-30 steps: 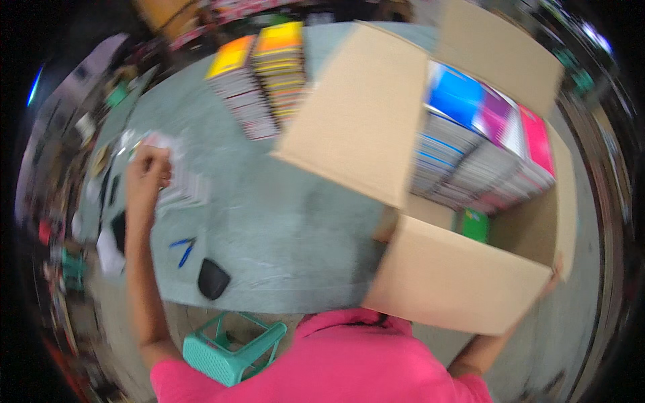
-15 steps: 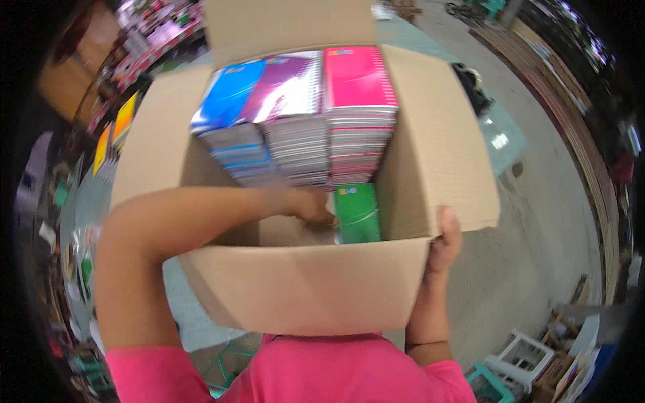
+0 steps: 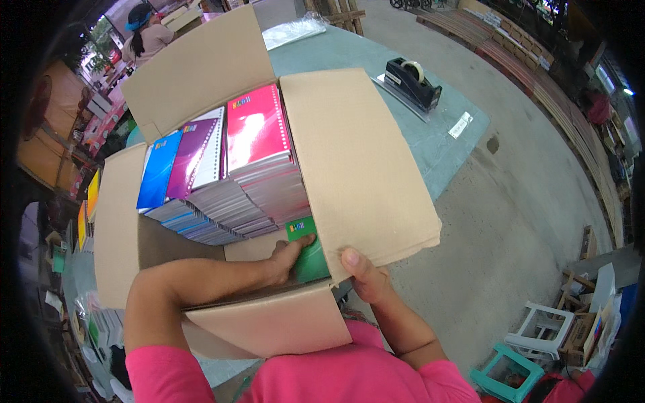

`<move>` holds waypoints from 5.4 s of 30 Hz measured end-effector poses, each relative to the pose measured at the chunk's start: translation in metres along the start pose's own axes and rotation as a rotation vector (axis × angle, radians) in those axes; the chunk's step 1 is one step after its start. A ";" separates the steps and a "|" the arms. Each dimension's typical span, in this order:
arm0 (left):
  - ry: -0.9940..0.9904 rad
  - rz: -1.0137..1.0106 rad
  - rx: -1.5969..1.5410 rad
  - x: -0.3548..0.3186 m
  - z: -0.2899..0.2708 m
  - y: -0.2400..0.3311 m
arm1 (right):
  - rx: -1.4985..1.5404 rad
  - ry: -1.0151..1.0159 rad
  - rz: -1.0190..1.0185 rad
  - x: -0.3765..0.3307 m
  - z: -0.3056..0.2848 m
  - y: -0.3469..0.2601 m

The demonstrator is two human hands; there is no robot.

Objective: The person places stacks of notebooks into a cardboard box and then inserts a wire spiral into a notebook using their hands and a small tool.

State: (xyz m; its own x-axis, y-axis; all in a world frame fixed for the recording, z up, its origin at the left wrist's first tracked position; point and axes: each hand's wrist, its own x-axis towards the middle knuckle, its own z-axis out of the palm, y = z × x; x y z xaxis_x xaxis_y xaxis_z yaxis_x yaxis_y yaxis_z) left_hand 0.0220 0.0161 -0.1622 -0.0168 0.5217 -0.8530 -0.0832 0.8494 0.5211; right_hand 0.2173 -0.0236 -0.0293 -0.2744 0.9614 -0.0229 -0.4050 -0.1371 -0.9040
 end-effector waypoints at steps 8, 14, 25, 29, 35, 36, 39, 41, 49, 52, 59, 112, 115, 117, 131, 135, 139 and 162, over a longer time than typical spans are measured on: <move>-0.124 -0.004 0.027 -0.014 -0.007 0.010 | 0.032 -0.055 0.010 0.003 -0.003 0.004; -0.253 -0.029 -0.093 -0.001 -0.008 0.004 | -0.065 -0.137 -0.008 0.004 -0.007 0.003; -0.153 -0.038 -0.290 0.000 -0.002 -0.004 | -0.037 -0.113 0.022 0.003 -0.004 -0.003; -0.283 -0.053 -0.320 -0.005 0.001 0.003 | -0.008 -0.122 0.023 0.004 -0.005 -0.003; -0.303 -0.037 -0.251 -0.013 -0.002 0.006 | -0.004 -0.123 -0.032 0.005 -0.006 0.002; -0.317 -0.036 -0.260 -0.013 -0.003 0.006 | -0.011 -0.140 -0.008 0.005 -0.008 0.004; -0.265 -0.035 -0.216 -0.022 -0.003 0.015 | -0.040 -0.180 0.048 0.005 -0.014 0.009; -0.205 -0.041 -0.130 -0.039 0.000 0.029 | -0.072 -0.193 0.069 0.005 -0.016 0.009; -0.337 -0.074 -0.231 -0.017 -0.002 0.013 | -0.090 -0.178 0.021 0.003 -0.012 0.001; -0.332 -0.098 -0.277 -0.026 0.002 0.018 | -0.072 -0.204 0.030 0.004 -0.015 0.004; -0.317 -0.060 -0.213 -0.027 -0.001 0.015 | -0.078 -0.176 0.101 0.001 -0.012 -0.001; 0.899 0.681 0.558 -0.442 -0.391 -0.143 | -1.072 0.730 -0.360 -0.063 -0.107 0.183; 0.876 0.452 1.152 -0.402 -0.428 -0.204 | -1.073 0.352 -0.103 -0.101 -0.055 0.222; 0.875 0.399 1.341 -0.363 -0.454 -0.242 | -1.089 0.084 0.044 -0.124 0.004 0.231; 0.127 0.179 1.326 -0.273 -0.604 -0.296 | -1.272 -0.024 -0.029 -0.203 0.112 0.235; -0.262 -0.017 0.981 -0.235 -0.627 -0.294 | -1.139 -0.059 0.021 -0.197 0.141 0.229; -0.313 0.020 0.912 -0.240 -0.624 -0.290 | -1.076 -0.048 0.082 -0.201 0.169 0.220; 0.028 0.073 1.244 -0.247 -0.624 -0.292 | -0.998 -0.342 0.220 -0.195 0.218 0.265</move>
State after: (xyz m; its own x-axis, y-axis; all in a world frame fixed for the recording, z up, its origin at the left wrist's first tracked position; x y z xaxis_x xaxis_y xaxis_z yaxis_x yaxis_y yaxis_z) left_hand -0.5710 -0.4106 -0.1218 -0.0040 0.5815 -0.8135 0.9177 0.3253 0.2280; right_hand -0.0269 -0.2991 -0.1715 -0.5462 0.8006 -0.2463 0.5348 0.1070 -0.8382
